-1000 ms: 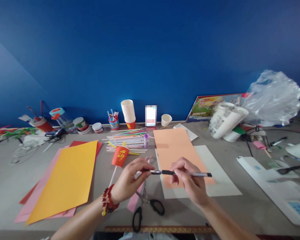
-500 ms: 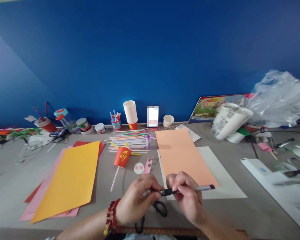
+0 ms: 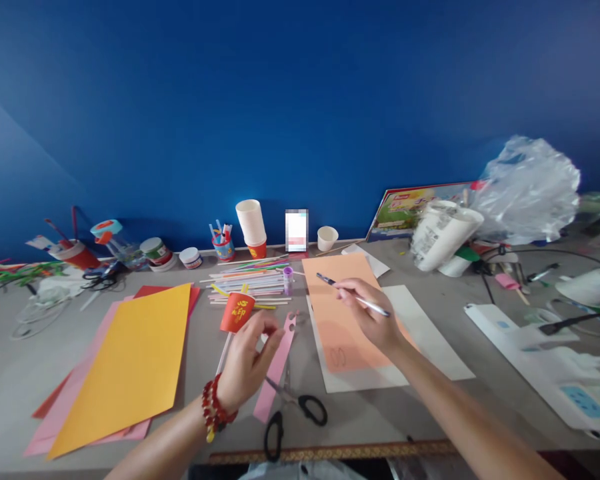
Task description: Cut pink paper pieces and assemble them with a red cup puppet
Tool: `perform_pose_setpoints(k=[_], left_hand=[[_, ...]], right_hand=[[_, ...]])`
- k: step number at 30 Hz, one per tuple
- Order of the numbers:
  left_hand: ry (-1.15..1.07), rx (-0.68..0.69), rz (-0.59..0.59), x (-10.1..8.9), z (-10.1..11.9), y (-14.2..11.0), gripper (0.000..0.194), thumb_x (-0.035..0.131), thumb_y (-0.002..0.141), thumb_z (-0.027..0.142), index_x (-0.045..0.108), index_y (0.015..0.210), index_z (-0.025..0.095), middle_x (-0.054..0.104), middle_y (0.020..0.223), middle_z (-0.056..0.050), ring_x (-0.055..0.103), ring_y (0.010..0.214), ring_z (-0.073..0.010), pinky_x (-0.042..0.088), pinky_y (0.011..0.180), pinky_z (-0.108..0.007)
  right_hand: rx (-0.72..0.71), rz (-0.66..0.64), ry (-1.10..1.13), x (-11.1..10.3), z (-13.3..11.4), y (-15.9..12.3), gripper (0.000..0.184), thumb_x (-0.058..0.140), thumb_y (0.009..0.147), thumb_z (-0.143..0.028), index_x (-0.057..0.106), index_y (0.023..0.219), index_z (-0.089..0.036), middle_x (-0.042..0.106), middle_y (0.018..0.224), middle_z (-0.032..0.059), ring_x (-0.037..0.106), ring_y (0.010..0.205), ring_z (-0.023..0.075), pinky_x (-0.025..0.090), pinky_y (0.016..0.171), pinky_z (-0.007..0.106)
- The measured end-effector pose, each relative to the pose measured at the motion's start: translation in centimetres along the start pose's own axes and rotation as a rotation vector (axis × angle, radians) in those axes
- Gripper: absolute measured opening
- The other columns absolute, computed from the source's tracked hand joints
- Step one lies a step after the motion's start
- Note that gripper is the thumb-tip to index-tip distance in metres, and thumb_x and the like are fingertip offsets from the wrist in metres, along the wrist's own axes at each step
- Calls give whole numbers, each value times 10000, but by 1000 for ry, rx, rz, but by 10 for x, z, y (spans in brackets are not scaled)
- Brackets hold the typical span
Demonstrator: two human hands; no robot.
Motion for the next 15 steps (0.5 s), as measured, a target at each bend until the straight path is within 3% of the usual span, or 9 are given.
perform_pose_setpoints(k=[2,6,10,15], left_hand=[[43,40,-45,2,-3,-9,186,458,962,222,482,778,212,516,711,-2,495,655,-143,390,616,-260],[165,108,-167,17,-8,-29,329,461,955,225,357,643,212,405,587,25,377,535,-126,257,527,-271],[221,162,-216,23,-11,-40,358,473,946,215,331,617,210,405,558,25,375,518,-124,222,528,-285],[237,162,-234,21,-11,-43,351,465,947,226,349,616,211,448,558,15,413,516,-127,225,527,-289]], right_hand=[[-103,-168,-266,15,12,7,231,450,956,-180,616,1112,-220,666,1016,82,601,960,230,473,802,350],[-234,-466,-709,62,41,9,402,440,883,-16,594,1223,-166,645,1121,122,571,1027,255,463,835,361],[-271,-532,-893,92,55,18,339,451,928,-51,611,1199,-175,651,1077,114,567,995,246,436,832,346],[-273,-518,-921,104,60,25,249,488,935,-93,639,1117,-174,658,997,112,561,932,254,412,792,351]])
Point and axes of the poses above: each hand's wrist, its own y-axis towards the middle knuckle, its own x-axis out of the palm, z = x × y, the point moved 5 cm from there along y, towards the middle knuckle
